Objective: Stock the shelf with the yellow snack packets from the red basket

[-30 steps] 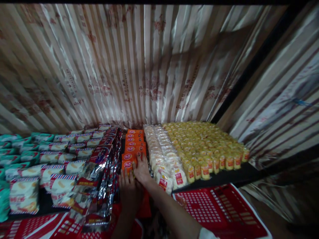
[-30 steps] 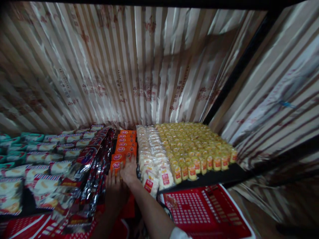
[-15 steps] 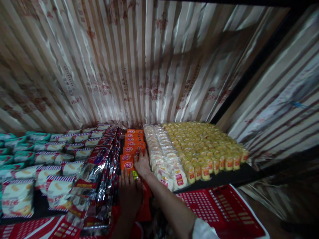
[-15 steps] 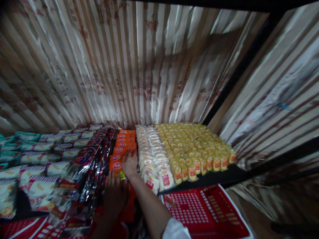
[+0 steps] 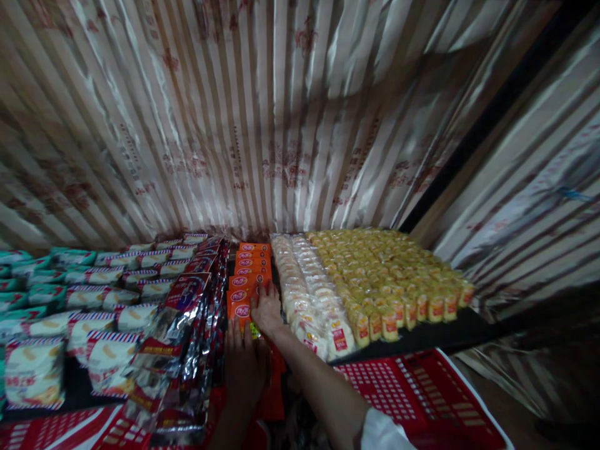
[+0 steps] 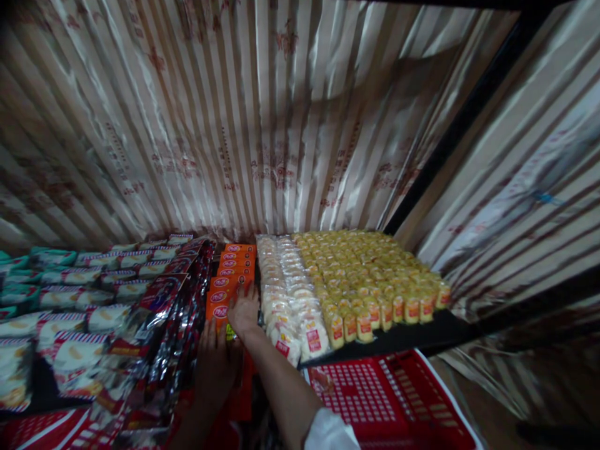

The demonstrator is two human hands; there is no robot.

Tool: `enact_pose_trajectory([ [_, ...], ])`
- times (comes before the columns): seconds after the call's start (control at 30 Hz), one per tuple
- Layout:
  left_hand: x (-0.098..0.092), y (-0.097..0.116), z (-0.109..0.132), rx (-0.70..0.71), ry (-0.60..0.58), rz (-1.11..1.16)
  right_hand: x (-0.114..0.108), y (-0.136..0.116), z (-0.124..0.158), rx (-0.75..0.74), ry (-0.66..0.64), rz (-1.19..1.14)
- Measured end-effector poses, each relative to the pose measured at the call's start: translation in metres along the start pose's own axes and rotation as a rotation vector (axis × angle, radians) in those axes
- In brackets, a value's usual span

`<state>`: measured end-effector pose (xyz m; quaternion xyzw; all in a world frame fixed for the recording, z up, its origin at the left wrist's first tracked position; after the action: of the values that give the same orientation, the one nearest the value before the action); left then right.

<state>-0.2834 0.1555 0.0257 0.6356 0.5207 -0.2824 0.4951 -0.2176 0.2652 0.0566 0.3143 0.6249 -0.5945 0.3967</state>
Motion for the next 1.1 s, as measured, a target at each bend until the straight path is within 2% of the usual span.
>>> enact_pose_trajectory([
  [0.13, 0.007, -0.004, 0.000, -0.003, -0.039, 0.029, 0.000, -0.001, 0.004, -0.006, -0.062, 0.014],
  [0.3, 0.013, -0.015, -0.006, -0.009, 0.032, 0.123, -0.006, -0.005, 0.022, -0.173, 0.032, -0.044],
  [0.4, 0.012, -0.020, -0.017, -0.052, 0.003, 0.141, -0.003, -0.001, 0.044, -0.252, 0.087, -0.113],
  [0.57, 0.007, -0.021, -0.038, -0.182, -0.120, 0.134, 0.019, 0.018, 0.070, -0.176, 0.103, -0.147],
  [0.73, 0.007, -0.022, -0.052, -0.265, -0.125, 0.203, 0.034, 0.026, 0.073, -0.169, 0.094, -0.138],
  [0.93, 0.010, -0.023, -0.073, -0.319, -0.153, 0.241, 0.038, 0.031, 0.075, -0.217, 0.109, -0.142],
  [1.1, 0.010, -0.022, -0.085, -0.266, -0.201, 0.207, 0.037, 0.032, 0.079, -0.239, 0.107, -0.131],
])
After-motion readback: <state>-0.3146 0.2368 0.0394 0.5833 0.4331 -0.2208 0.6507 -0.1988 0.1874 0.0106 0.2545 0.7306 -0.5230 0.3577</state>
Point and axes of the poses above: each hand's wrist, its own z-axis away from the middle knuckle, its own x-axis out of the palm, y = z × x, the point moved 5 cm from there along -z, towards the middle knuckle, and after that the axes turned 7 degrees about -y, right-handed, at the moved point
